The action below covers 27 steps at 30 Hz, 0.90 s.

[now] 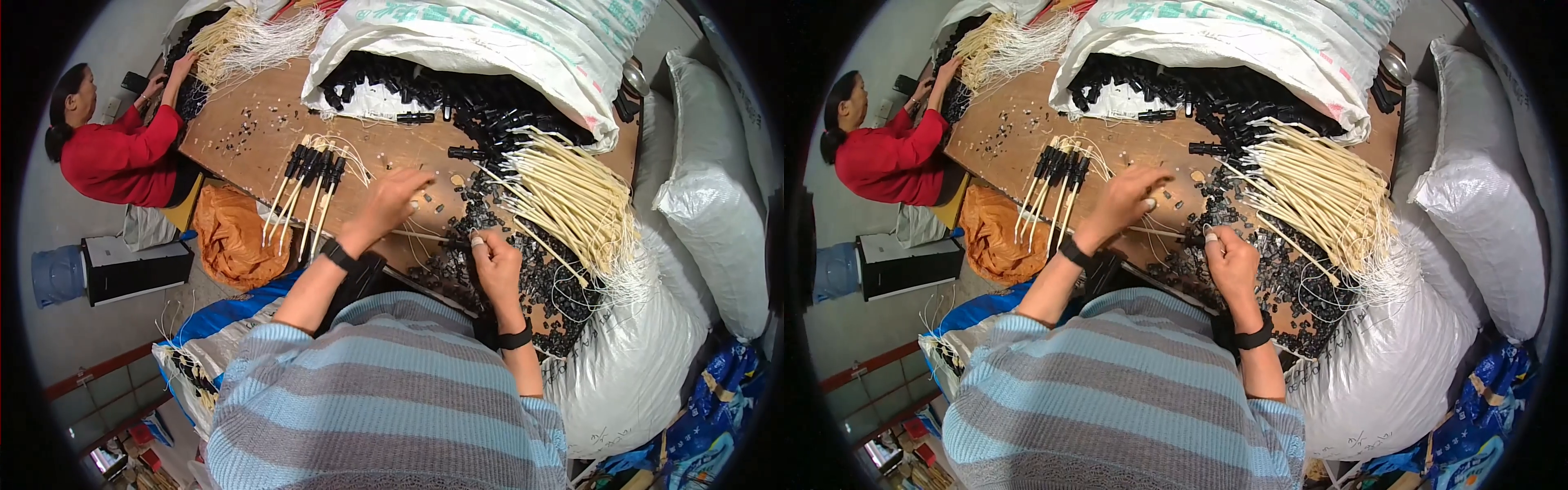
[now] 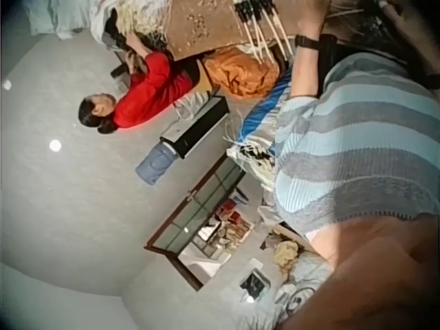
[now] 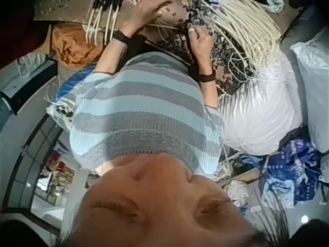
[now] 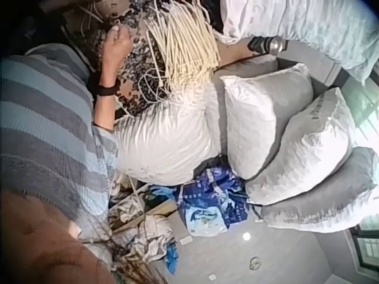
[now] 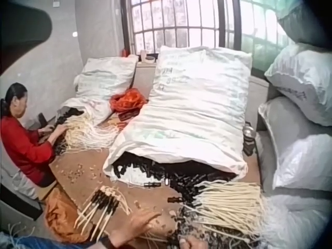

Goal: The person gathers a bundle of black plastic components and white cords into a blue bag, then assembles individual units by threading a cord through each component by hand.

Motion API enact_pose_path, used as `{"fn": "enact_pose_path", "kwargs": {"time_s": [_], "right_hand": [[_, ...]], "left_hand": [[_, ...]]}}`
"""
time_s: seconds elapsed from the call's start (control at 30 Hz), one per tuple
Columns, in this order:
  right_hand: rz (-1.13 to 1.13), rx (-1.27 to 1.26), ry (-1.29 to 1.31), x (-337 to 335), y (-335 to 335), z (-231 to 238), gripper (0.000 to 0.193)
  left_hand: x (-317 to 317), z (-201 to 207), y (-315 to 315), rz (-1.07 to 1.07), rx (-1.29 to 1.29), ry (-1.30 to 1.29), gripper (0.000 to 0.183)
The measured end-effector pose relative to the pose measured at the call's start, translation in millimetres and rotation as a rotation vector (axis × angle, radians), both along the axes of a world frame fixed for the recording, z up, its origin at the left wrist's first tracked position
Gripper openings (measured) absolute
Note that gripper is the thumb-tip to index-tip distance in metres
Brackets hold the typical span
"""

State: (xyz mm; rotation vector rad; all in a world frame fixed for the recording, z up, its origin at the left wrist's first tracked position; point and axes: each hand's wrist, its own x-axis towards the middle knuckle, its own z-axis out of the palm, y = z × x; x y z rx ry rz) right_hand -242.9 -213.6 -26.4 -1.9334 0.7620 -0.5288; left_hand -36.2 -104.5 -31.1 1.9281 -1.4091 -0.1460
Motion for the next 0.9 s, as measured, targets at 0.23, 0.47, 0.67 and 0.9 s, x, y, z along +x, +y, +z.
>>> {"fn": "enact_pose_path", "kwargs": {"time_s": [0.23, 0.47, 0.67, 0.9], "right_hand": [[-0.075, 0.125, 0.121, -4.3, -5.0, -3.3, 0.011], [-0.053, 0.198, -0.028, 19.3, -5.7, -4.8, 0.012], [-0.029, -0.141, 0.05, 8.9, -4.4, 2.7, 0.012], [-0.005, -0.614, -0.007, 4.7, 3.7, 7.3, 0.013]], "left_hand": [[5.8, -24.4, -17.1, -0.052, 0.011, 0.291, 0.029], [-72.0, 24.3, -32.9, -0.24, -0.206, 0.078, 0.027], [-67.2, 23.0, -24.7, -0.115, -0.109, 0.529, 0.031], [-65.9, 5.8, -21.4, 0.043, -0.01, 0.947, 0.022]]}}
